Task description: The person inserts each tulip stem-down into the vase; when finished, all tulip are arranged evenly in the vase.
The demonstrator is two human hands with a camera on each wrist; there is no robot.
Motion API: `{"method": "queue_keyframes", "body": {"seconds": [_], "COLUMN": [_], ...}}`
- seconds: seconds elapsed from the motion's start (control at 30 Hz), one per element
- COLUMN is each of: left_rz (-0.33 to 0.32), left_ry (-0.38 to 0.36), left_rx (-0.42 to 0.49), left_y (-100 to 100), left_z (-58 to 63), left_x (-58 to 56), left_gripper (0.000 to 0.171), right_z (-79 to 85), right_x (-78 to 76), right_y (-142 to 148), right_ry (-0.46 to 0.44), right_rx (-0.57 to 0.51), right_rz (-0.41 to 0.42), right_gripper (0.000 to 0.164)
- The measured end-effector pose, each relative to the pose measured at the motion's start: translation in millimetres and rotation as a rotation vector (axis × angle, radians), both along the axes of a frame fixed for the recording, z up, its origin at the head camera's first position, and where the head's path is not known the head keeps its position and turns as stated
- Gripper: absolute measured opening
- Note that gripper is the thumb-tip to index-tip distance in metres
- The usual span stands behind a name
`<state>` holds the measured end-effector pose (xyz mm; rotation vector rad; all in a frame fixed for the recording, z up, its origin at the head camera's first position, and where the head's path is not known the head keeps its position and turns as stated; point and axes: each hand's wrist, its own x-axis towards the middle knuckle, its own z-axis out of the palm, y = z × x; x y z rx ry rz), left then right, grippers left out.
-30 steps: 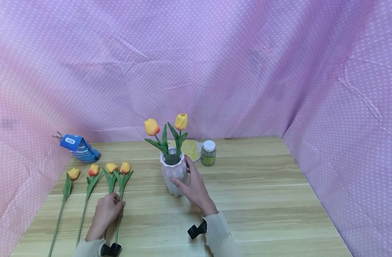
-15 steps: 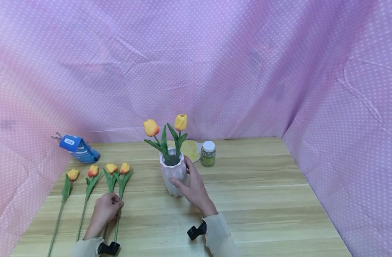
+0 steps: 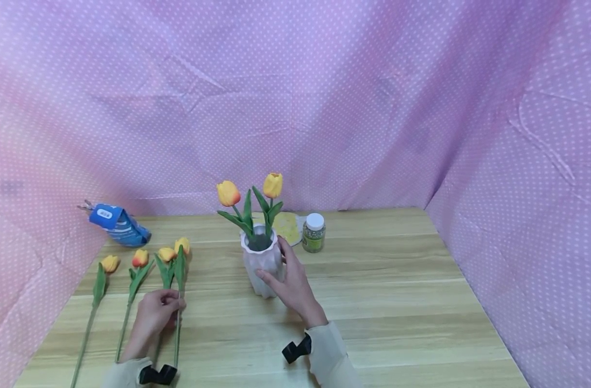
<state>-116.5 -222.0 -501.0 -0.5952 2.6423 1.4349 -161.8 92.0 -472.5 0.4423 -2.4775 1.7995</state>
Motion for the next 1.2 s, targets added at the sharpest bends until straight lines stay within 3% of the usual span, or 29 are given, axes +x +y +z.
{"method": "queue_keyframes", "body": {"seconds": [0.17,0.33,0.53,0.77,1.1,1.2], "left_rz": [0.05,0.088,0.121,0.171,0.215,0.217], "left_ry": [-0.025,-0.041,-0.018,0.037,0.089,0.136], "left_rx": [0.153,0.243,0.35,0.527,0.681,0.747], "left_y": [-3.0,-5.3,-6.6,-7.7,-11.1,-11.0], "left_z": [1.2,3.6,6.5,6.5,3.9,1.1], "left_x": [-1.7,-3.2,-2.7,-0.6,1.8,2.6], "left_gripper": [0.025,0.031,0.031,0.011,0.015,0.021], "right_z": [0.3,2.8,3.5,2.4,1.6,1.1], "right_x": [-0.1,0.5,0.8,0.2,1.0,0.8], "right_y": [0.0,-0.5,-0.6,-0.6,0.4,0.3], "right_ry": [-0.007,0.012,0.025,0.023,0.016,0.02], "right_rx": [-0.009,-0.021,-0.028,-0.035,-0.014,-0.016], "right_rz": [-0.003,0.004,0.011,0.012,0.007,0.009], "right_gripper": [0.082,0.08,0.079,0.08,0.082,0.081]}}
